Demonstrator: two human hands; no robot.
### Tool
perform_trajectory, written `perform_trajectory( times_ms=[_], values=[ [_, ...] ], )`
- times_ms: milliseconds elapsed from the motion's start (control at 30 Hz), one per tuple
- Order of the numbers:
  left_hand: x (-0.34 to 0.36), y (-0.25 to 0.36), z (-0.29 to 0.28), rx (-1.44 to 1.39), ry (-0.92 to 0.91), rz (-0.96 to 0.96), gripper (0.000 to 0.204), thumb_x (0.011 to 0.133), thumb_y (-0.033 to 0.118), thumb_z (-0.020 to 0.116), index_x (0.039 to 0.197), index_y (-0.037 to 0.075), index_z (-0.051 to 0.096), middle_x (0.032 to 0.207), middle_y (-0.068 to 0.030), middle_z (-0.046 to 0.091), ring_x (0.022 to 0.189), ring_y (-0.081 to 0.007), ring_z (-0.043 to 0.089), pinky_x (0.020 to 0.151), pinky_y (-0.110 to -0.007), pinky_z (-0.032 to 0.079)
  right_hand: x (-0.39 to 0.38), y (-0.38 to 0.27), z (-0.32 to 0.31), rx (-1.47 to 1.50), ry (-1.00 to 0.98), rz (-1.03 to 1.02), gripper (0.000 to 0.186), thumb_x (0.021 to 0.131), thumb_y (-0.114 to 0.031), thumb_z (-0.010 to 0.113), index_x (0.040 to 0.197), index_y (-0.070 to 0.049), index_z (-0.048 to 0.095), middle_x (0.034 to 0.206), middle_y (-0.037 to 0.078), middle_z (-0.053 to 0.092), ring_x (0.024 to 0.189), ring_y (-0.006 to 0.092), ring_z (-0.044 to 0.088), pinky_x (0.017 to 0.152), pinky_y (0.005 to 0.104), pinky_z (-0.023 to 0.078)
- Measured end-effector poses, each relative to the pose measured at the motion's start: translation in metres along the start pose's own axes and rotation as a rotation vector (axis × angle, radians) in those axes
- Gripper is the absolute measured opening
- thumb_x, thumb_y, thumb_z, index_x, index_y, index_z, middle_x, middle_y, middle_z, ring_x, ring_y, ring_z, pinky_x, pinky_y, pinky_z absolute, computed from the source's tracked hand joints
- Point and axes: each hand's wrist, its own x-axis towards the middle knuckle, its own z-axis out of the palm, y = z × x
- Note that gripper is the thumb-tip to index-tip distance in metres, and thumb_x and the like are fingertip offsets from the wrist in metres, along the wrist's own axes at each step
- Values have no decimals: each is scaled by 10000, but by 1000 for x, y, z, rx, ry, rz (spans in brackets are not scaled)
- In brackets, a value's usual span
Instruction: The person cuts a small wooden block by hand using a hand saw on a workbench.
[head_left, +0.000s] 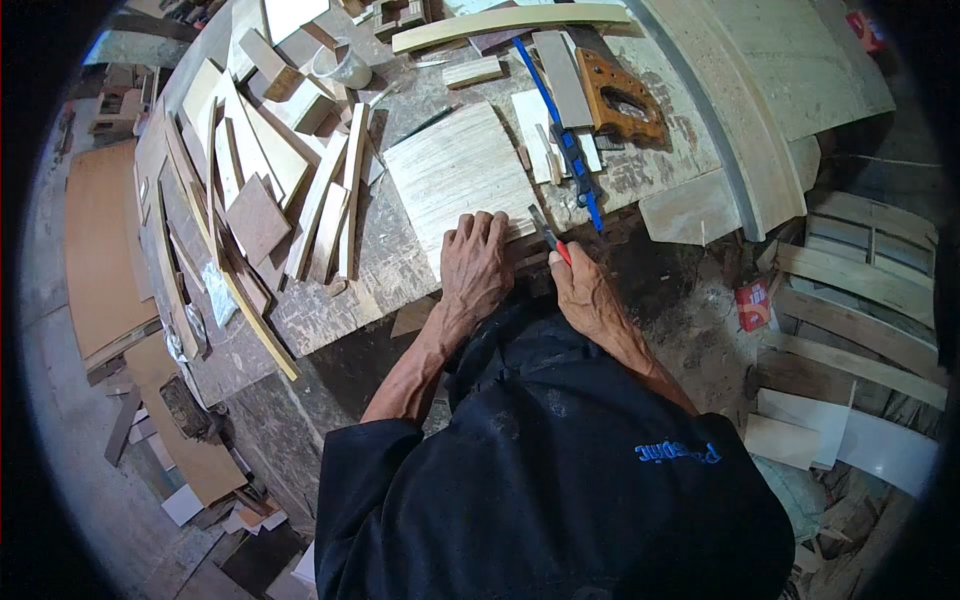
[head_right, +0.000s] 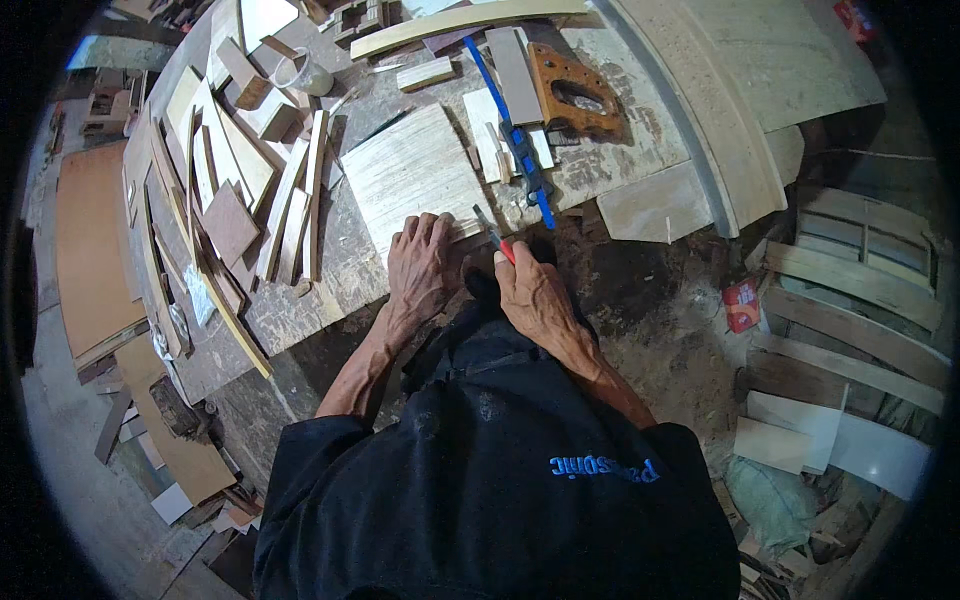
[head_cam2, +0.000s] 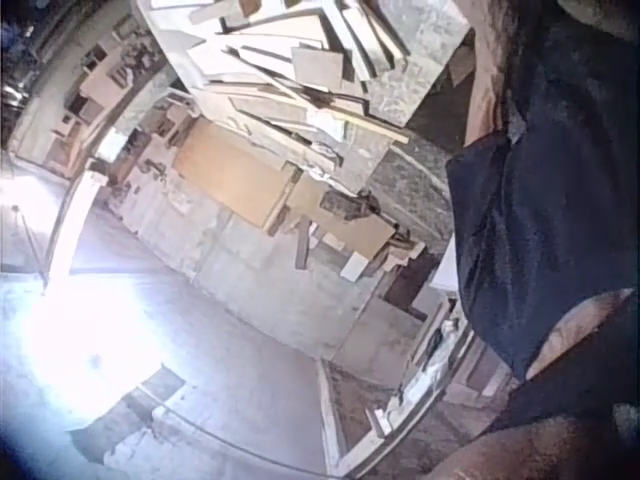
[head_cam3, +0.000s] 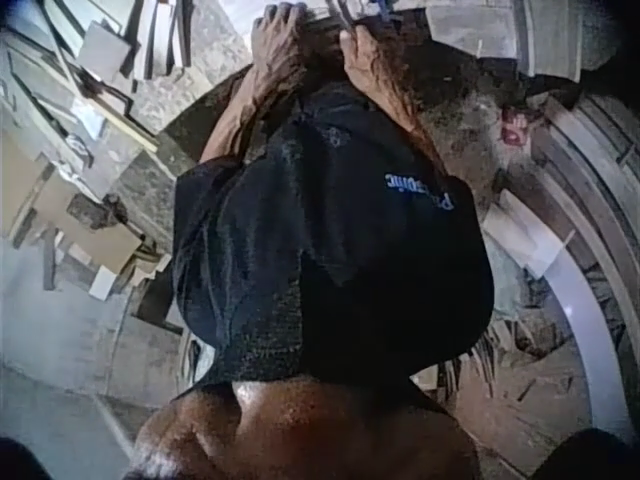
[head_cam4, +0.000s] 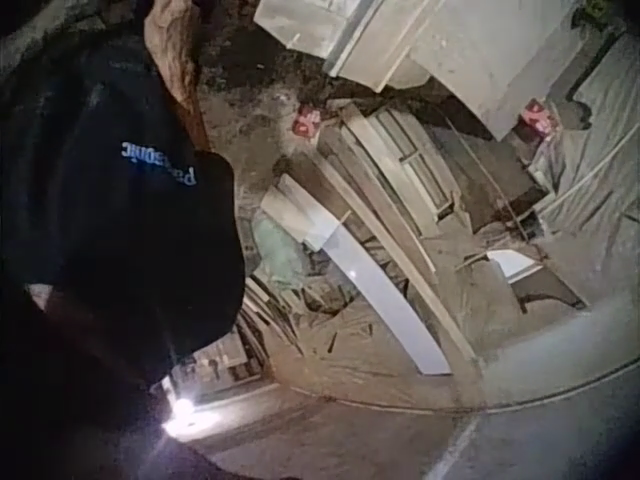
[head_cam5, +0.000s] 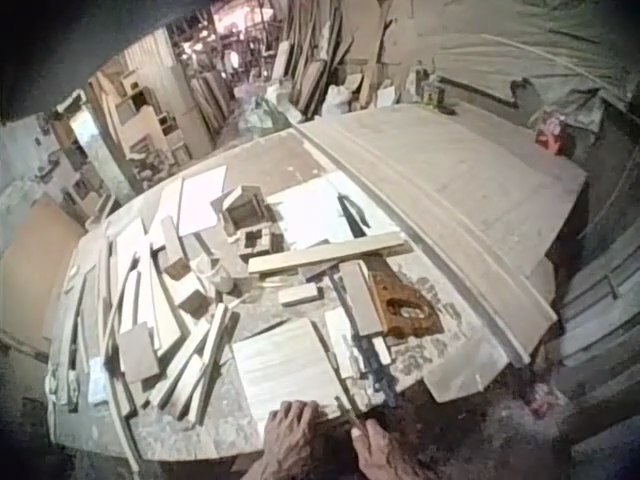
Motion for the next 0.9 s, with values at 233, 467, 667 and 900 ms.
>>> perform_trajectory(
  times_ms=[233,467,667,900],
  values=[
    [-2,2,11,27,16,-10,349,756,147,648,1079,41,573,1009,-107,531,972,-288,519,762,-418,420,-4,-8,-4,-54,-4,6,282,1021,-270,481,940,-1,505,654,288,577,681,495,610,578,548,441],
    [-3,11,12,69,14,-56,330,755,187,659,1041,47,572,982,-104,519,952,-286,515,757,-429,416,-5,-20,-9,-121,-13,50,268,1020,-266,475,942,-11,499,681,290,595,699,504,617,563,560,455],
    [-2,11,8,20,10,-30,338,739,182,668,1031,40,573,972,-103,514,953,-286,515,755,-428,413,-6,-26,-13,-171,-29,80,252,1015,-255,479,945,-13,491,699,298,603,713,505,621,568,572,462],
    [-2,9,10,43,14,-30,311,751,182,659,1013,38,572,963,-102,511,944,-280,515,755,-410,418,-4,-43,-25,-235,-81,72,232,991,-218,504,933,4,534,705,293,582,712,499,596,624,564,449]
  ],
)
